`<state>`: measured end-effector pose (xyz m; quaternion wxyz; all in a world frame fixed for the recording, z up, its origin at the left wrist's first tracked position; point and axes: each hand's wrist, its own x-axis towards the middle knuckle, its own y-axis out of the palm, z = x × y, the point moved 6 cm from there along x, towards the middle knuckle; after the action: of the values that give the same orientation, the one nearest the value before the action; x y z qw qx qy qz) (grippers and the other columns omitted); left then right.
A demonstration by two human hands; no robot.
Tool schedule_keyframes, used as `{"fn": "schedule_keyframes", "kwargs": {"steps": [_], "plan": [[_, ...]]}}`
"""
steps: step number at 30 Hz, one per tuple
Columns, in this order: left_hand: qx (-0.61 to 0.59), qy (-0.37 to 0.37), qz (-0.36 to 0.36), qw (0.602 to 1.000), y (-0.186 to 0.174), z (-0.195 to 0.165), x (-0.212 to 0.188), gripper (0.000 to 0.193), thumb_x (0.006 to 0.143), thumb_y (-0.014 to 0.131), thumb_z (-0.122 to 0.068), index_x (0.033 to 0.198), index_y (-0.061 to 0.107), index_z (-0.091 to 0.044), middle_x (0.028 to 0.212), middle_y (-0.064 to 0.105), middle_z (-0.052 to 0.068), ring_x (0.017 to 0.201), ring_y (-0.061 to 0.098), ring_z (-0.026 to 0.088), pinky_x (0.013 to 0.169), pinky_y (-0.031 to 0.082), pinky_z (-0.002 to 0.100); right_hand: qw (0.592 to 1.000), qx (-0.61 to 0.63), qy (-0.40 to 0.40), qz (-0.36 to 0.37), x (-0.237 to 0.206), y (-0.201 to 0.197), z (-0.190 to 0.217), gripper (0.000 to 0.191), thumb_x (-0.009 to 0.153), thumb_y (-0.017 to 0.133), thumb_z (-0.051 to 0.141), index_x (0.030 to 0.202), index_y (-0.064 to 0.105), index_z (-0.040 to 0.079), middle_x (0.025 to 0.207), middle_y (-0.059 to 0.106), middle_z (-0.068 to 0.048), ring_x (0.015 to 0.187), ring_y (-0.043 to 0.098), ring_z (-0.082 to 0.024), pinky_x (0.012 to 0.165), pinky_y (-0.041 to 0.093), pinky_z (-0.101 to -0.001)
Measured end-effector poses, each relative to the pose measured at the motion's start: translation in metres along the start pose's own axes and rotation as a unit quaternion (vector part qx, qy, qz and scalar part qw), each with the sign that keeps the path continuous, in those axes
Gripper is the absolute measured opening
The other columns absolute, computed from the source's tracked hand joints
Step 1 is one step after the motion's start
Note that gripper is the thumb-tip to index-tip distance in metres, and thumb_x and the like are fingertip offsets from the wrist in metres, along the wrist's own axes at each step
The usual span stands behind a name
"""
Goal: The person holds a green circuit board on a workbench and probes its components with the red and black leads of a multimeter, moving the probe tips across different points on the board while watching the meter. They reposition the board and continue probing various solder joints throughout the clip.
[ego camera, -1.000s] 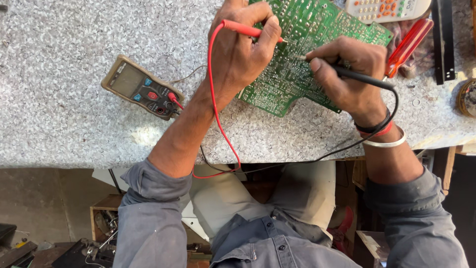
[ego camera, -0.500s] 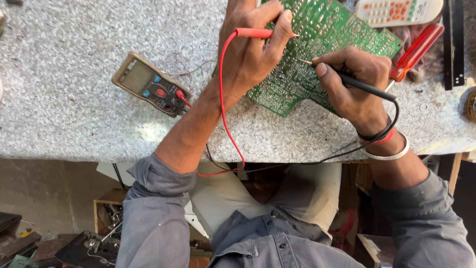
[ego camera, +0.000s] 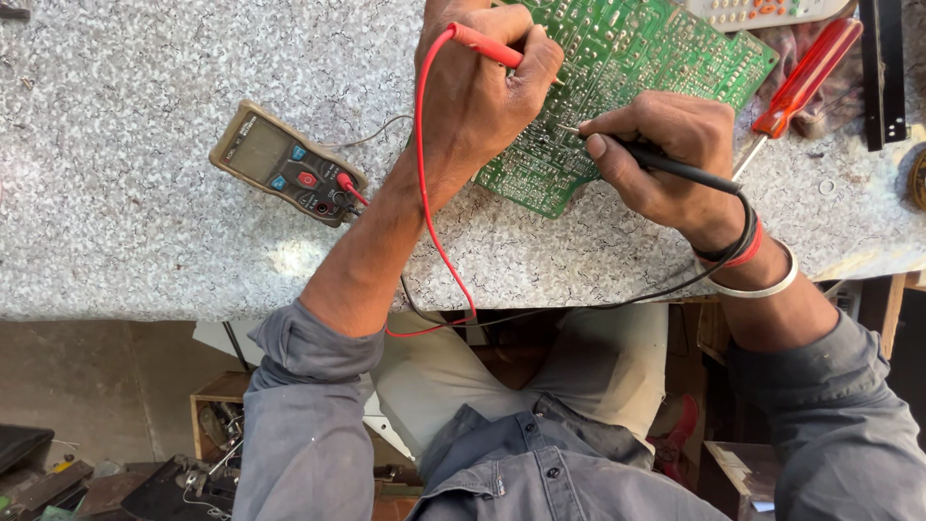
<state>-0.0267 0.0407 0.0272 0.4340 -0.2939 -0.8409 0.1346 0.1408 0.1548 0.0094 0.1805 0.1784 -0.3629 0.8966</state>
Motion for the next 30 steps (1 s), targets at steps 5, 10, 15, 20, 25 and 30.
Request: {"fn": "schedule_keyframes", "kwargs": {"steps": [5, 10, 15, 20, 25, 30], "plan": [[-0.008, -0.026, 0.014, 1.000, 0.002, 0.004, 0.002, 0.033, 0.092, 0.074, -0.010, 0.065, 0.055, -0.004, 0.062, 0.049, 0.007, 0.070, 0.049, 0.026, 0.071, 0.040, 0.045, 1.000, -0.023, 0.009, -0.010, 0.001, -0.001, 0.002, 0.007, 0.099, 0.079, 0.008, 0.103, 0.078, 0.003, 0.075, 0.064, -0.007, 0.059, 0.060, -0.015, 0.055, 0.043, -0.0289], [-0.007, -0.016, 0.008, 1.000, -0.001, 0.000, 0.002, 0.031, 0.091, 0.075, -0.010, 0.066, 0.057, -0.004, 0.067, 0.051, 0.009, 0.077, 0.051, 0.027, 0.073, 0.041, 0.047, 0.999, -0.004, 0.031, -0.002, 0.001, -0.003, 0.002, 0.007, 0.104, 0.079, 0.009, 0.104, 0.077, 0.002, 0.076, 0.068, -0.007, 0.063, 0.063, -0.013, 0.057, 0.046, -0.0266], [-0.012, 0.006, -0.009, 1.000, -0.003, -0.005, 0.003, 0.029, 0.088, 0.074, -0.010, 0.067, 0.055, -0.003, 0.083, 0.057, 0.013, 0.089, 0.053, 0.032, 0.075, 0.042, 0.047, 1.000, -0.018, 0.013, 0.010, 0.005, 0.000, 0.001, 0.010, 0.101, 0.082, 0.010, 0.107, 0.078, 0.003, 0.076, 0.065, -0.007, 0.061, 0.061, -0.013, 0.055, 0.044, -0.0270], [-0.007, -0.016, 0.004, 1.000, -0.002, -0.002, 0.004, 0.031, 0.090, 0.075, -0.010, 0.067, 0.055, -0.002, 0.078, 0.054, 0.012, 0.086, 0.052, 0.031, 0.074, 0.042, 0.048, 1.000, -0.027, 0.015, -0.001, 0.004, 0.000, 0.001, 0.010, 0.102, 0.082, 0.010, 0.108, 0.078, 0.003, 0.076, 0.065, -0.007, 0.060, 0.060, -0.013, 0.054, 0.043, -0.0273], [-0.008, -0.024, 0.008, 1.000, 0.001, 0.002, 0.001, 0.032, 0.090, 0.075, -0.010, 0.066, 0.055, -0.003, 0.071, 0.051, 0.011, 0.080, 0.051, 0.029, 0.072, 0.040, 0.047, 0.999, -0.038, 0.017, -0.010, 0.004, 0.000, 0.002, 0.011, 0.103, 0.080, 0.009, 0.110, 0.078, 0.002, 0.077, 0.065, -0.007, 0.061, 0.060, -0.013, 0.055, 0.043, -0.0274], [-0.011, -0.029, 0.014, 0.999, 0.004, 0.006, 0.002, 0.031, 0.091, 0.075, -0.011, 0.067, 0.058, -0.005, 0.066, 0.052, 0.009, 0.075, 0.051, 0.028, 0.070, 0.040, 0.046, 0.999, -0.043, 0.004, 0.009, 0.005, 0.000, 0.003, 0.013, 0.102, 0.082, 0.012, 0.108, 0.077, 0.002, 0.075, 0.062, -0.008, 0.060, 0.059, -0.017, 0.055, 0.042, -0.0299]]}}
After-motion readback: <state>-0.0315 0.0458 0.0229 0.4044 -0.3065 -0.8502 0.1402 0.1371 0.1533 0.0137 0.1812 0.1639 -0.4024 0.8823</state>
